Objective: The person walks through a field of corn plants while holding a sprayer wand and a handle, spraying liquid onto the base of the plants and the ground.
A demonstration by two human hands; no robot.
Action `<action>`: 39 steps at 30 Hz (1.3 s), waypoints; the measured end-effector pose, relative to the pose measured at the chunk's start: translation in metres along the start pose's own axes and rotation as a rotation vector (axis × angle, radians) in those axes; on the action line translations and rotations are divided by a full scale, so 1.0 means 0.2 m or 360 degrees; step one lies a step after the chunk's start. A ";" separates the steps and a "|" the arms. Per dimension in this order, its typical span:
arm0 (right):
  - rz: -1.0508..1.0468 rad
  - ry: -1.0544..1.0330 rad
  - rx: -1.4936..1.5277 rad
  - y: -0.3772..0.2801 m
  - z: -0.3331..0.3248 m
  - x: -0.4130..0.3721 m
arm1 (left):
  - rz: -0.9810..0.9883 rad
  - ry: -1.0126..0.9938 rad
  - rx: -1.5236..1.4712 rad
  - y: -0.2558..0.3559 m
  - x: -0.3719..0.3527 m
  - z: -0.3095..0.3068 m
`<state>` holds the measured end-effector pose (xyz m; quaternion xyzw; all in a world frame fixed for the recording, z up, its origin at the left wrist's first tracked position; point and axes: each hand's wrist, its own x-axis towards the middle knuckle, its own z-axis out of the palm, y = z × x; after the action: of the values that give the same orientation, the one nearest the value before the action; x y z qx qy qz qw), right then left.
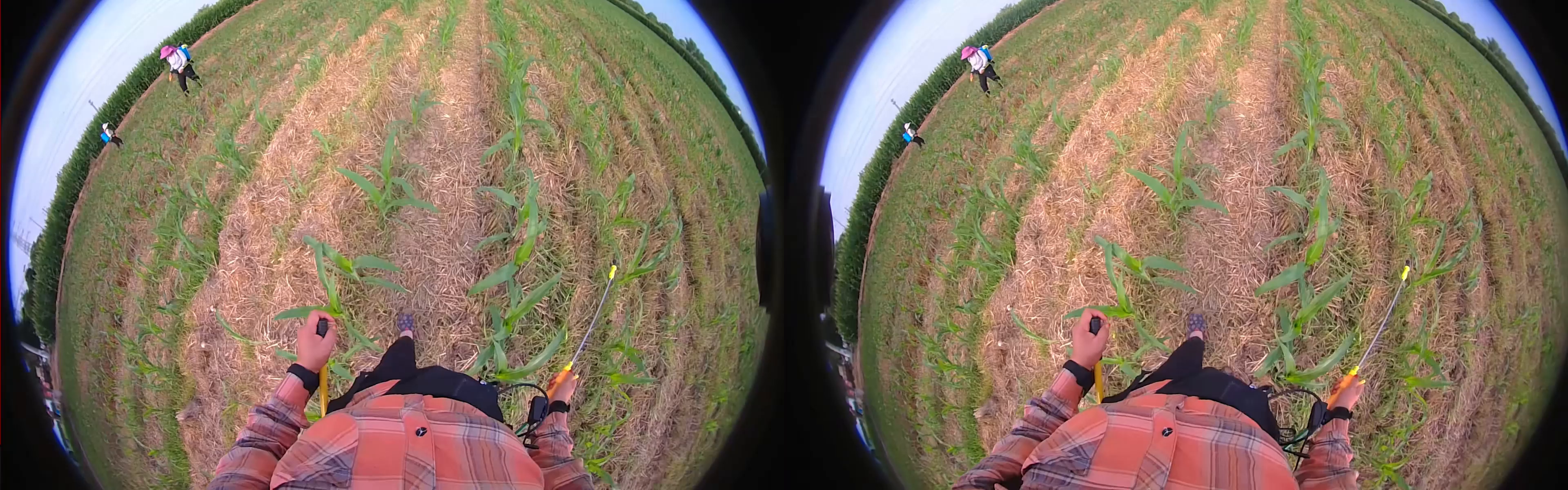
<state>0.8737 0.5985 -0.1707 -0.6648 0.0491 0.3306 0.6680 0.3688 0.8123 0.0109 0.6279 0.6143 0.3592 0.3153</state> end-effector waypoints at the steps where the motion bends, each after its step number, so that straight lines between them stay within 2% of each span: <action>1: 0.0016 -0.0021 -0.0016 -0.02 0.06 -0.01 | -0.0072 0.0000 -0.0051 -0.01 0.03 0.03; 2: 0.0235 0.0029 0.0339 0.05 0.05 0.10 | -0.0078 -0.0060 -0.0073 -0.02 0.08 0.06; 3: 0.0036 -0.0025 -0.0106 0.00 0.17 0.04 | -0.0041 -0.0013 -0.0053 -0.01 0.13 0.08; 4: 0.0137 -0.0030 -0.0062 -0.02 0.25 0.03 | -0.0015 0.0036 -0.0033 -0.01 0.17 0.10; 7: 0.0147 -0.0230 -0.0150 -0.05 0.50 0.05 | -0.0050 -0.0027 -0.0136 -0.01 0.32 0.14; 9: 0.0183 -0.0309 -0.0249 -0.06 0.70 0.05 | 0.0033 -0.0011 -0.0198 -0.03 0.41 0.16; 11: 0.0192 -0.0470 -0.0262 -0.10 0.93 0.01 | 0.0014 0.0108 -0.0269 -0.08 0.50 0.14; 12: 0.0204 -0.0532 -0.0339 -0.10 1.03 0.00 | -0.0186 0.0039 -0.0319 -0.12 0.53 0.11; 15: 0.0243 -0.0691 -0.0512 -0.06 1.33 0.02 | -0.0105 0.0117 -0.0198 -0.12 0.67 0.07; 19: 0.0333 -0.0933 -0.0760 0.00 1.64 0.00 | -0.0192 0.0151 -0.0303 -0.15 0.86 0.03; 22: 0.0273 -0.1088 -0.0942 0.01 1.83 -0.03 | -0.0225 0.0161 -0.0331 -0.12 0.99 0.04; 24: 0.0158 -0.1175 -0.1201 0.02 1.91 -0.04 | -0.0107 0.0152 -0.0083 -0.12 1.05 0.06; 27: 0.0115 -0.1348 -0.1324 0.02 1.99 -0.01 | -0.0154 0.0167 -0.0188 -0.20 1.13 0.10; 32: 0.0087 -0.1450 -0.1232 0.00 2.11 0.16 | -0.0224 0.0175 -0.0260 -0.14 1.25 0.17; 35: -0.0081 -0.1503 -0.1157 -0.04 2.20 0.32 | -0.0296 0.0217 -0.0199 -0.05 1.37 0.21; 37: -0.0315 -0.1418 -0.1191 -0.06 2.27 0.46 | -0.0311 0.0264 -0.0307 0.03 1.46 0.24; 38: -0.0099 -0.1432 -0.1010 -0.10 2.28 0.52 | -0.0068 0.0351 -0.0227 0.08 1.53 0.29; 39: -0.0113 -0.1427 -0.0981 -0.13 2.30 0.59 | -0.0037 0.0346 -0.0221 0.11 1.58 0.33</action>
<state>0.8063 1.0697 -0.1573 -0.6249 -0.3622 0.5581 0.4085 0.4320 1.1303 0.0133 0.5548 0.6257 0.4631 0.2937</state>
